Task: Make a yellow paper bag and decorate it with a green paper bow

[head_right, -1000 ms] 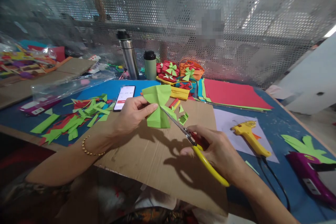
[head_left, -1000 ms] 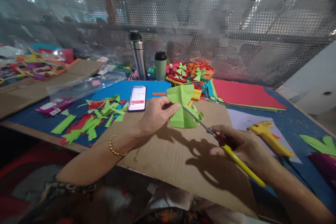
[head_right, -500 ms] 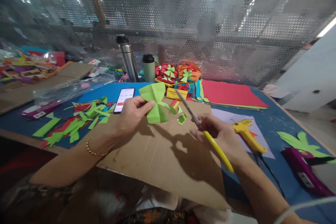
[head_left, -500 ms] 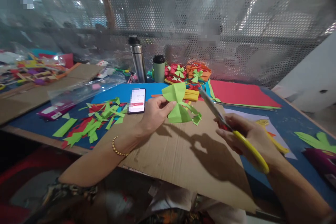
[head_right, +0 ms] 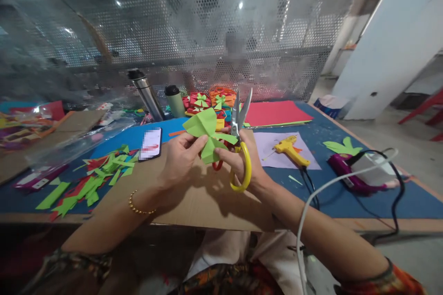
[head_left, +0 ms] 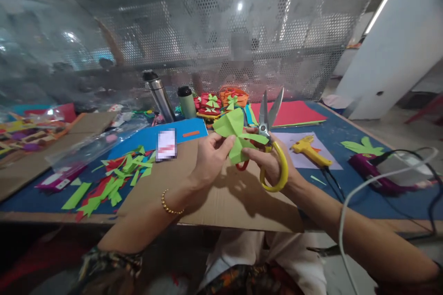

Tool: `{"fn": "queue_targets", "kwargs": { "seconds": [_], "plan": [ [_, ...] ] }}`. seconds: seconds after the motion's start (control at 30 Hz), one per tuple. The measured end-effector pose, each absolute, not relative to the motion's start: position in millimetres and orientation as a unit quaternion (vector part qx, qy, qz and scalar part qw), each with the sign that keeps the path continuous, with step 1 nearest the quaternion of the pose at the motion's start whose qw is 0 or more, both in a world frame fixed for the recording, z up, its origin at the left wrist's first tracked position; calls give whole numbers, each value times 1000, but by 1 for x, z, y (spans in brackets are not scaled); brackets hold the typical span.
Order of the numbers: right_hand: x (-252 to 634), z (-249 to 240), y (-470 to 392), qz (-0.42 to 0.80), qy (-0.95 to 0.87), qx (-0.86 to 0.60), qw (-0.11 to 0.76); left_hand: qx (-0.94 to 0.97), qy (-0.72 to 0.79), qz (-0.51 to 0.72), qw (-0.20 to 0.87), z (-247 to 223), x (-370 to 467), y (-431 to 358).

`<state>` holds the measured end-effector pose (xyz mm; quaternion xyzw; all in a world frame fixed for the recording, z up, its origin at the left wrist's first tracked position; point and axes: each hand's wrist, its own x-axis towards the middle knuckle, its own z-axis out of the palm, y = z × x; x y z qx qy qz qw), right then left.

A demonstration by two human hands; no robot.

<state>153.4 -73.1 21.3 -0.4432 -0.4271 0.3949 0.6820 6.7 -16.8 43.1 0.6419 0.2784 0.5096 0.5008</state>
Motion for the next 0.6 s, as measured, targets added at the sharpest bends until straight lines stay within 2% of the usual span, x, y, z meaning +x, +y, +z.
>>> {"fn": "queue_targets", "kwargs": {
  "seconds": [0.13,0.33,0.6],
  "plan": [
    [159,20,-75,410,-407,-417,701,651,272,477,524,45,11,-22],
    [165,18,-77,457,-425,-388,678,659,275,402,573,52,6,-12],
    [168,16,-78,372,-515,-449,628,644,263,342,632,40,-8,9]
  ]
}}
